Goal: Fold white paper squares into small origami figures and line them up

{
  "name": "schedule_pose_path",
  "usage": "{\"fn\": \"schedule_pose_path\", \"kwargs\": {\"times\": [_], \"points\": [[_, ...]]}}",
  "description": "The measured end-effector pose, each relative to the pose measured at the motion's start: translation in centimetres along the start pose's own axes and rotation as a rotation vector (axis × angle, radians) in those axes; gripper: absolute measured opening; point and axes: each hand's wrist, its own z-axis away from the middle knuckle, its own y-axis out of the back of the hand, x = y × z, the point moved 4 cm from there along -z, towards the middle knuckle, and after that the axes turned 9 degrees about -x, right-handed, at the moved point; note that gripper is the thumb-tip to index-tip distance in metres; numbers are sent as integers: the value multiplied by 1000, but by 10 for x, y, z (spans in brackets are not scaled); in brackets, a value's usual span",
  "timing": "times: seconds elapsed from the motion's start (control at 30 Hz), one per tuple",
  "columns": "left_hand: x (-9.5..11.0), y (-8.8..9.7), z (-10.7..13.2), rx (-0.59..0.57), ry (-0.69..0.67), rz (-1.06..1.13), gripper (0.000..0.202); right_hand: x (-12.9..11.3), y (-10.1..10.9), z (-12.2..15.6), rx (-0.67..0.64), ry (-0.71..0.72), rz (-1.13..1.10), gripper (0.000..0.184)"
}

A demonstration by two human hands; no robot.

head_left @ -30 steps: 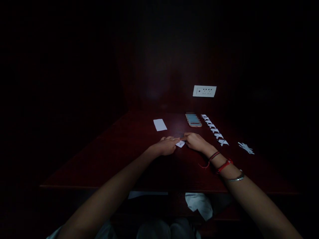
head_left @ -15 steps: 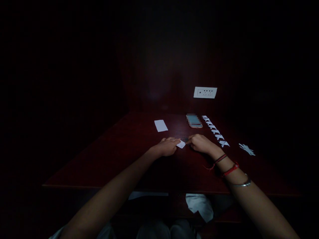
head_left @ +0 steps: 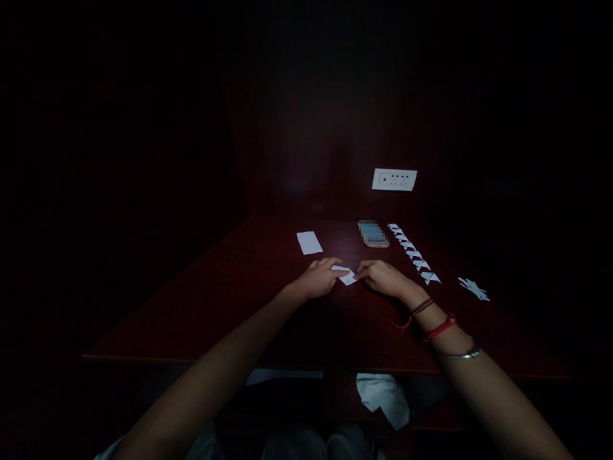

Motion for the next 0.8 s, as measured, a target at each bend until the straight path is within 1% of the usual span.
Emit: {"fn": "schedule_pose_path", "kwargs": {"times": [0.1,0.23,0.33,0.4,0.53,0.6,0.7,0.73,0.8], "points": [[0,0,1,17,8,-24,35,-1,-2,0,4,56,-55,38],[3,1,2,-17,-8,-1,33,-8,1,0,32,139,-94,39],[4,2,2,-40,-3,38,32,-13,1,1,12,200,-128,43],[4,4,2,-56,10,56,32,-15,1,1,-8,217,-152,44],[2,5,4,-92,50,57,35,-14,1,2,-16,213,-191,42],[0,6,6,-77,116,40,37,-12,2,2,-2,197,-214,40],[-2,9,8,-24,236,29,37,-8,1,1,11,161,-230,38],[-1,10,9,-13,240,36,37,-7,1,1,14,147,-226,37],[6,11,9,-20,163,59,34,-3,0,0,27,110,-213,35]]}}
